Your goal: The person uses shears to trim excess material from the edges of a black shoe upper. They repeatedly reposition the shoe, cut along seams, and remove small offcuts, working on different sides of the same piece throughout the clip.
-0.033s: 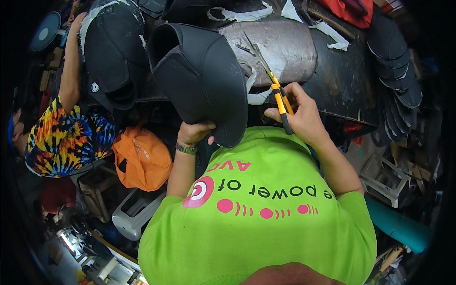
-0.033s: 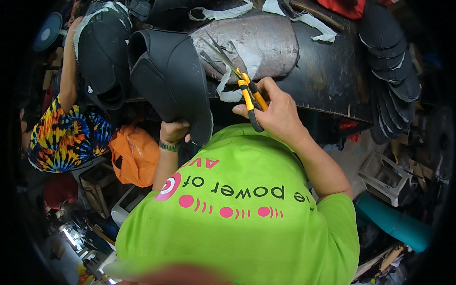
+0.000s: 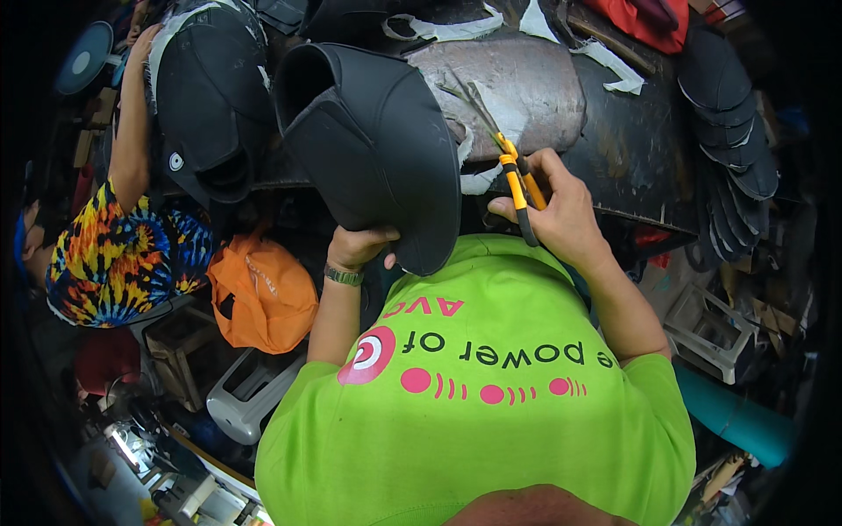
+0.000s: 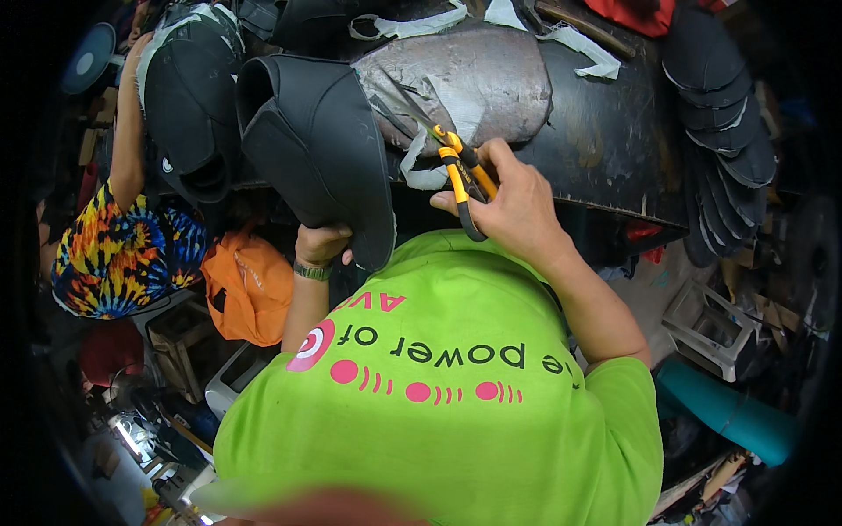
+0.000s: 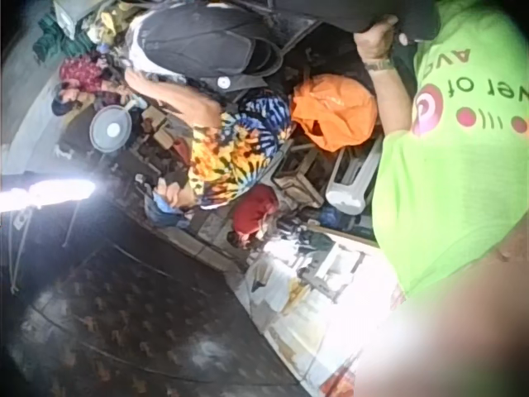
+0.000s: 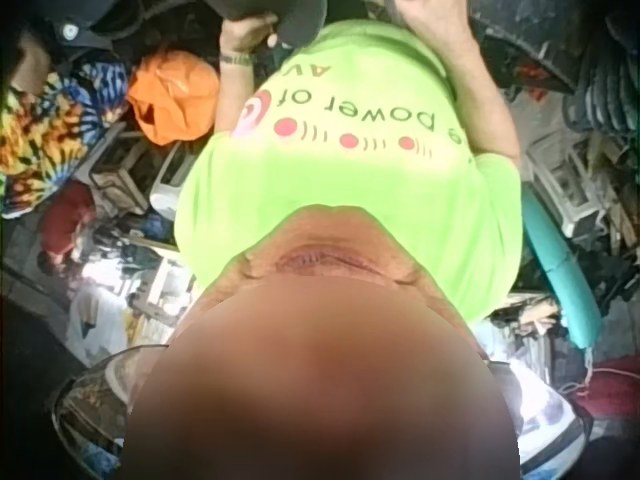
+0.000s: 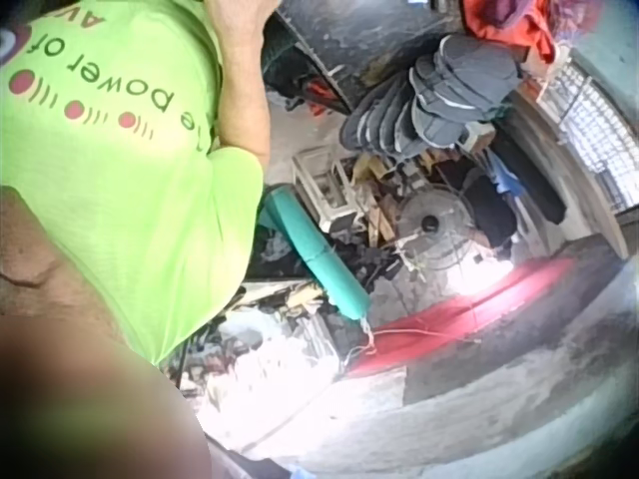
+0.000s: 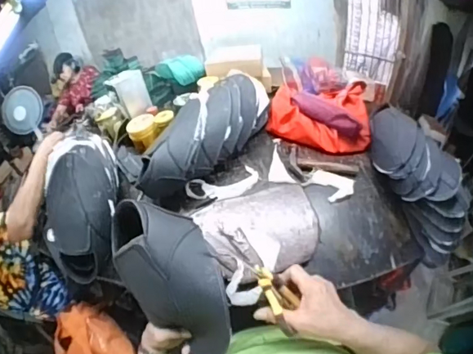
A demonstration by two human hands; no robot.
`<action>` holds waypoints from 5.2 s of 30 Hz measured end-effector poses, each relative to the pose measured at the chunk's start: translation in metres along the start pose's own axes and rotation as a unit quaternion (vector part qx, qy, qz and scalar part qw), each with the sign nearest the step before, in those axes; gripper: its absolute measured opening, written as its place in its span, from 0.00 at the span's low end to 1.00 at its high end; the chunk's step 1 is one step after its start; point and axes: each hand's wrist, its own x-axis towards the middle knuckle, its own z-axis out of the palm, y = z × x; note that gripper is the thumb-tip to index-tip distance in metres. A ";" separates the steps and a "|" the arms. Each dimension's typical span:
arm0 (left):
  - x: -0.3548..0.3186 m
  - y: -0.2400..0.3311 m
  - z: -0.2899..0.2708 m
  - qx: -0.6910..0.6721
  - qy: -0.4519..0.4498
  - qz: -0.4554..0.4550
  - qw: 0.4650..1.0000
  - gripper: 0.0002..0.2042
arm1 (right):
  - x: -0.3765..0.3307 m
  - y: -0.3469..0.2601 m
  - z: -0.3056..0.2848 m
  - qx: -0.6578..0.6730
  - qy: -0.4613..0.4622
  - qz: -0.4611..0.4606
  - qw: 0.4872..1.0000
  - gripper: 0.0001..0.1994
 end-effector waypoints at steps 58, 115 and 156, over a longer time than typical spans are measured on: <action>-0.007 0.009 0.001 0.062 -0.002 -0.041 0.997 0.24 | 0.003 0.020 -0.010 0.296 -0.138 0.086 0.941 0.22; 0.211 0.074 0.072 0.778 -0.029 0.158 0.608 0.21 | -0.010 0.016 -0.056 0.221 0.037 0.100 0.970 0.16; 0.173 0.020 0.092 0.861 -0.169 0.276 0.392 0.34 | -0.032 0.093 -0.152 -0.308 0.074 0.120 0.941 0.11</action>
